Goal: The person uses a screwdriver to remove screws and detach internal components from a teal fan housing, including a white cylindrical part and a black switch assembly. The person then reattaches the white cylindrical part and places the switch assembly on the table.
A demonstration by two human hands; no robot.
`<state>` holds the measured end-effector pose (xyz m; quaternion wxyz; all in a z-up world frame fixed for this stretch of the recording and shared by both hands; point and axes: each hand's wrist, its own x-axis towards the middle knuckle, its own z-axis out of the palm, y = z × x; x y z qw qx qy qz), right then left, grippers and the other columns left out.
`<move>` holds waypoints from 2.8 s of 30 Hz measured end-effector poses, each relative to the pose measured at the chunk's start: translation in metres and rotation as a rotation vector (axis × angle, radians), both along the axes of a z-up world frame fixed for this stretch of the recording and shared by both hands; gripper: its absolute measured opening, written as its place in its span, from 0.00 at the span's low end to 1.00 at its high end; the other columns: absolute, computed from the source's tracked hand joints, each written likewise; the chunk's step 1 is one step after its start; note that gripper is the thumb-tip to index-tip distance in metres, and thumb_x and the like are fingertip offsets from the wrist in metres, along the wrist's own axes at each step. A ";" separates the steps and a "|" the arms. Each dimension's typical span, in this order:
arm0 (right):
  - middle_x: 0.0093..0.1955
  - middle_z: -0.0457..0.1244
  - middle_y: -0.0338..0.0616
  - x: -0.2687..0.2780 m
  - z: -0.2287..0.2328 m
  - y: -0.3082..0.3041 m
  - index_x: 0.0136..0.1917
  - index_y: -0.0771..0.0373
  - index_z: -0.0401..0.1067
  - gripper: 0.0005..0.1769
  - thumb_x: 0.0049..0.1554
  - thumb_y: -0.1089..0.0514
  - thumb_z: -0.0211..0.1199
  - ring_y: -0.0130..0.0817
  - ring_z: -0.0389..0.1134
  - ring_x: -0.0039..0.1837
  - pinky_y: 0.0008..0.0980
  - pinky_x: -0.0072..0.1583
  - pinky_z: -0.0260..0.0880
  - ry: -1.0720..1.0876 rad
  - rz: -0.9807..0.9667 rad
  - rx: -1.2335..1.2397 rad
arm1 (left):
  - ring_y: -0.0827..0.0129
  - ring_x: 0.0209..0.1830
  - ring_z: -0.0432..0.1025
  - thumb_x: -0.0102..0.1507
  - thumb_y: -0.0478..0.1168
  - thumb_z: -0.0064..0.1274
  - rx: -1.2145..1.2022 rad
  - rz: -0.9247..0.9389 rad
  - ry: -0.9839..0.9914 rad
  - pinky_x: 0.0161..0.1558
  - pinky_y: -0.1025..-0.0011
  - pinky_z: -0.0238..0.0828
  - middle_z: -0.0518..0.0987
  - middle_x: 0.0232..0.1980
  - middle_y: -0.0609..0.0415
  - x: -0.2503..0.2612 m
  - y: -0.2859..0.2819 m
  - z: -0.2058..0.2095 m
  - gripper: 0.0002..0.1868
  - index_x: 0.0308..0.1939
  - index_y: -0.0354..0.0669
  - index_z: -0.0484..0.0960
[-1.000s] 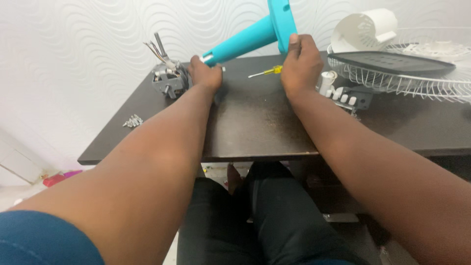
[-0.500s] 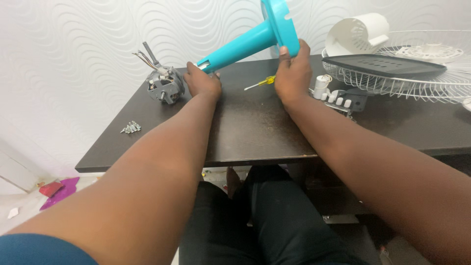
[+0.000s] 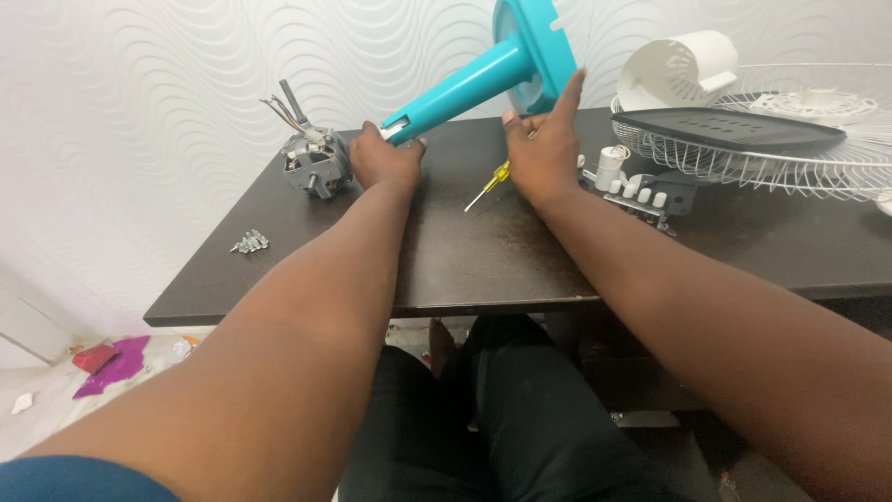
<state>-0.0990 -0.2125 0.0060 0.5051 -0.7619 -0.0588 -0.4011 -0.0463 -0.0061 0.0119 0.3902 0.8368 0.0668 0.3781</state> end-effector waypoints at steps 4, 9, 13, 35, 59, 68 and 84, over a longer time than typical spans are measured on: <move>0.40 0.68 0.41 -0.001 -0.003 0.004 0.84 0.64 0.27 0.57 0.60 0.56 0.67 0.34 0.72 0.46 0.35 0.54 0.72 -0.010 0.062 -0.093 | 0.43 0.56 0.72 0.51 0.48 0.73 0.007 -0.044 0.054 0.56 0.53 0.70 0.71 0.55 0.39 -0.016 -0.007 0.005 0.34 0.53 0.35 0.73; 0.39 0.68 0.43 -0.003 -0.005 0.007 0.82 0.64 0.38 0.50 0.59 0.56 0.67 0.34 0.73 0.45 0.36 0.54 0.73 0.024 0.149 -0.153 | 0.44 0.59 0.71 0.47 0.46 0.76 0.033 -0.066 0.087 0.57 0.55 0.71 0.71 0.58 0.39 -0.031 -0.011 0.012 0.40 0.56 0.36 0.71; 0.40 0.68 0.43 -0.005 -0.005 0.008 0.81 0.65 0.42 0.48 0.58 0.57 0.68 0.35 0.73 0.46 0.36 0.54 0.72 0.040 0.126 -0.147 | 0.46 0.59 0.71 0.46 0.47 0.78 0.040 -0.063 0.099 0.57 0.55 0.70 0.73 0.57 0.40 -0.036 -0.010 0.013 0.40 0.54 0.36 0.72; 0.39 0.67 0.44 -0.003 -0.005 0.008 0.68 0.63 0.64 0.30 0.56 0.54 0.69 0.39 0.72 0.46 0.38 0.52 0.70 0.057 0.082 -0.194 | 0.45 0.56 0.72 0.43 0.56 0.76 0.211 -0.081 -0.007 0.52 0.53 0.72 0.75 0.53 0.40 -0.052 -0.022 0.016 0.47 0.51 0.38 0.63; 0.39 0.70 0.45 -0.006 -0.009 0.006 0.71 0.62 0.61 0.33 0.55 0.56 0.68 0.39 0.74 0.46 0.37 0.53 0.71 0.006 0.163 -0.173 | 0.43 0.52 0.73 0.46 0.50 0.78 0.205 -0.131 -0.270 0.47 0.52 0.72 0.71 0.56 0.41 -0.066 -0.019 0.010 0.46 0.54 0.45 0.59; 0.53 0.71 0.46 0.012 -0.018 0.002 0.79 0.60 0.56 0.41 0.57 0.55 0.68 0.45 0.72 0.57 0.39 0.60 0.68 -0.040 0.158 -0.356 | 0.47 0.58 0.75 0.45 0.47 0.79 0.063 -0.323 -0.303 0.56 0.59 0.75 0.77 0.57 0.40 -0.048 -0.001 -0.009 0.49 0.59 0.40 0.62; 0.33 0.65 0.40 -0.007 -0.008 0.007 0.57 0.65 0.73 0.13 0.60 0.59 0.66 0.25 0.70 0.35 0.29 0.39 0.68 0.075 0.311 -0.039 | 0.56 0.55 0.77 0.46 0.48 0.80 0.067 -0.426 -0.228 0.55 0.62 0.75 0.80 0.55 0.45 -0.051 0.006 -0.018 0.44 0.58 0.42 0.70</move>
